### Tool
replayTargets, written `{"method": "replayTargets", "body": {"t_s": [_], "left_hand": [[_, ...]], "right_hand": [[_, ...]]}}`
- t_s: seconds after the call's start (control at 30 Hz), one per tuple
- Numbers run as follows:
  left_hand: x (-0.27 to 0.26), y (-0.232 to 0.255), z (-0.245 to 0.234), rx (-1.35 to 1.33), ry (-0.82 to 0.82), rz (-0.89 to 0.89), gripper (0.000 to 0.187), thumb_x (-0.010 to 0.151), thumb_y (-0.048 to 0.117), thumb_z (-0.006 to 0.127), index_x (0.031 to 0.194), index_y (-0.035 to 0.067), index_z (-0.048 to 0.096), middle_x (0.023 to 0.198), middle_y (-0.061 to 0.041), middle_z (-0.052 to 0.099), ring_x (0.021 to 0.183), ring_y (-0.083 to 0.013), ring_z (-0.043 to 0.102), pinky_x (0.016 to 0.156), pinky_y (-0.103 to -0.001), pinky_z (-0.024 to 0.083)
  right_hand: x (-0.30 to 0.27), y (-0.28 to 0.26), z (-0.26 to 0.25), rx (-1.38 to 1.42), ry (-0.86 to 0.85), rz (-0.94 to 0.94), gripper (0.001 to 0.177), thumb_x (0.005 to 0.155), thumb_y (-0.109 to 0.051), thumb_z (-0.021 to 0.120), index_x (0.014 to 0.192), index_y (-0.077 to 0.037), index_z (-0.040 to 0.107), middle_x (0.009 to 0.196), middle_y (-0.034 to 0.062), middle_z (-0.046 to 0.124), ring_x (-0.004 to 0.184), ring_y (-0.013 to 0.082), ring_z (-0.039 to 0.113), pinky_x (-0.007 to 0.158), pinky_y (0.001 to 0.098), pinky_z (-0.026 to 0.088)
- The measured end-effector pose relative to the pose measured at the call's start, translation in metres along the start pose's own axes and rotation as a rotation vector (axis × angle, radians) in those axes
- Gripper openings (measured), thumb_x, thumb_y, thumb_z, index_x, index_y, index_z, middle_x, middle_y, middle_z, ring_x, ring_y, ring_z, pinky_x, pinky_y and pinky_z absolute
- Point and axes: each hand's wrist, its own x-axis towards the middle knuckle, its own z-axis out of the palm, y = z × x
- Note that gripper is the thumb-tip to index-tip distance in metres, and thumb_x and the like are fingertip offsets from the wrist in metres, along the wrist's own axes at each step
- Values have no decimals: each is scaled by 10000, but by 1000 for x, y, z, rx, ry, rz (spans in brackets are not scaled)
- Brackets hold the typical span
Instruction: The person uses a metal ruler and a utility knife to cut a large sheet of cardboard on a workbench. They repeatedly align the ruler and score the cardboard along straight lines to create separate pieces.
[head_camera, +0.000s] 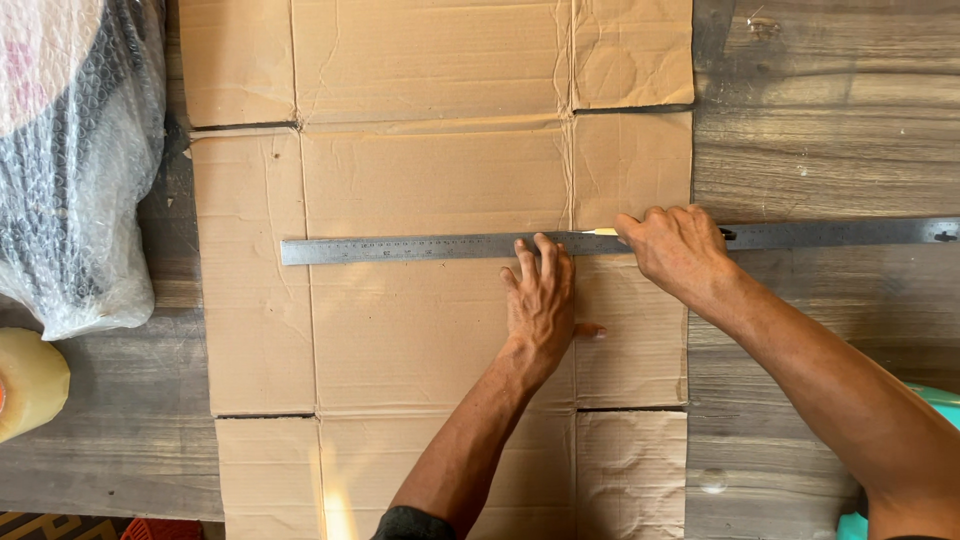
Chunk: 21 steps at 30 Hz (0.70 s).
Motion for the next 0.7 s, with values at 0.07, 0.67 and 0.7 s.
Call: {"method": "replayTargets", "body": {"t_s": [0.07, 0.67, 0.7], "left_hand": [[-1, -2, -8, -23, 0, 12, 1274, 592, 879, 687, 1560, 113, 372, 1520, -283, 303, 1414, -513, 335, 983, -623, 428], [6, 12, -5, 42, -40, -5, 1281, 587, 821, 761, 1599, 192, 291, 1493, -327, 270, 1385, -588, 313, 932, -646, 409], [6, 12, -5, 33, -45, -8, 1276, 598, 817, 762, 1601, 189, 283, 1497, -331, 264, 1390, -589, 304, 940, -646, 403]], "right_hand": [[-3, 3, -1, -9, 4, 6, 152, 1014, -312, 495, 1041, -272, 639, 764, 92, 690, 747, 315, 752, 748, 440, 544], [-33, 38, 15, -74, -21, 85, 168, 1037, -304, 480, 1026, -271, 645, 760, 89, 691, 760, 303, 750, 759, 441, 522], [-35, 41, 19, -93, -17, 89, 157, 1035, -301, 489, 1031, -274, 644, 758, 91, 689, 758, 301, 749, 759, 440, 522]]}}
